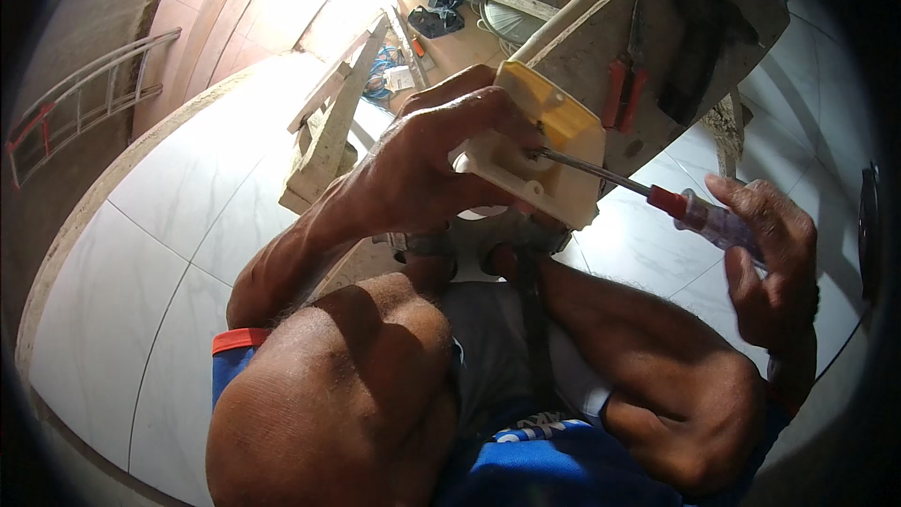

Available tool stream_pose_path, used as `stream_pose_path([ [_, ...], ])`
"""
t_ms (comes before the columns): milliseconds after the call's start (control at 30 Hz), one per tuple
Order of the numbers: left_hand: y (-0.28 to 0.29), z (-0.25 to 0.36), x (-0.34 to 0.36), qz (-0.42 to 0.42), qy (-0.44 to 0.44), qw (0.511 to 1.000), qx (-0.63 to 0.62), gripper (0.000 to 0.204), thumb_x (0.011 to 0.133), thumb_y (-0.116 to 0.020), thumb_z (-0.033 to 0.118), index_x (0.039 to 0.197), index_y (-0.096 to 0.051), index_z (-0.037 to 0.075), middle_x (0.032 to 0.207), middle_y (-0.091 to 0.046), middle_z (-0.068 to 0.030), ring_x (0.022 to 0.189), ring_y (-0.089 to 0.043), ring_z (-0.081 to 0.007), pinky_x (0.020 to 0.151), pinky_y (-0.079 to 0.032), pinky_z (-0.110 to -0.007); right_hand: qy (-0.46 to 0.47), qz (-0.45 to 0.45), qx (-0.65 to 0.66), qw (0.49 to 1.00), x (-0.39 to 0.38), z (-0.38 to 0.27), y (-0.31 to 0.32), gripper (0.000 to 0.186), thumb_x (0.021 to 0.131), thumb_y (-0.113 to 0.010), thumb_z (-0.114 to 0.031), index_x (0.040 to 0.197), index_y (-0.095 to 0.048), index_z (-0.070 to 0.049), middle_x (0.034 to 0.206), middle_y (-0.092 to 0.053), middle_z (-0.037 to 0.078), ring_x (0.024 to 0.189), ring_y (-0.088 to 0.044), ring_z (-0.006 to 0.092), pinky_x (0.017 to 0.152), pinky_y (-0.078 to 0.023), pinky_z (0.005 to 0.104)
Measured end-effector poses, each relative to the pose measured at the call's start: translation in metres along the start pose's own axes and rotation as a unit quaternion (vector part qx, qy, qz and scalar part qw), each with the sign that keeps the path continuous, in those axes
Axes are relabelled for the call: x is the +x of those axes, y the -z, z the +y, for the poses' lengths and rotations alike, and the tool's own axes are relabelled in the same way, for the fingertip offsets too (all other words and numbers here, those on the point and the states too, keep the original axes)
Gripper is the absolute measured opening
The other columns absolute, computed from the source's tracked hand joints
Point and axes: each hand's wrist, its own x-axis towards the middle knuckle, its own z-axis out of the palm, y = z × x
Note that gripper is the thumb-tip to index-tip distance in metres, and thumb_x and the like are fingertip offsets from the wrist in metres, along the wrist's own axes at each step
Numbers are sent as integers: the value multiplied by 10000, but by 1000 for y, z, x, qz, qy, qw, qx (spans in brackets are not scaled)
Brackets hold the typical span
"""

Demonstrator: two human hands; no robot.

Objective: The person wires an electrical outlet, connecting wires to the back of the socket and tightening the screws with a screwdriver.

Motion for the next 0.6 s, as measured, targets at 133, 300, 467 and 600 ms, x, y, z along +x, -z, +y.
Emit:
stream_pose_path([
  [133,-3,1,3,1,-12,1000,-26,429,636,-846,104,1005,-627,84,1110,-585,-116,1020,-617,-280,821,-528,-372,-39,-70,173,982,4,11,19,422,814,-661,-235,1178,-589,-34,902,-622,181,681,-622,285,584,-516,368],
  [300,-5,2,3,-1,31,999,-29,446,639,-846,46,1030,-632,60,1087,-620,-114,983,-637,-215,827,-541,-327,97,-2,-103,990,-12,12,9,443,759,-740,-115,1176,-593,-121,926,-576,106,666,-601,205,525,-492,322],
  [467,-12,-7,1,-13,-15,997,-78,459,635,-853,59,1036,-629,55,1073,-628,-101,982,-629,-207,854,-524,-329,99,59,-100,988,-20,5,19,432,820,-683,-241,1211,-553,-113,937,-589,110,710,-590,223,621,-499,345],
  [600,-20,-9,-4,2,-21,996,-83,484,617,-868,75,1036,-628,49,1064,-629,-101,975,-628,-213,833,-526,-333,-60,156,81,983,-23,19,14,474,922,-561,-410,1224,-551,-46,904,-600,110,756,-581,172,658,-494,312],
])
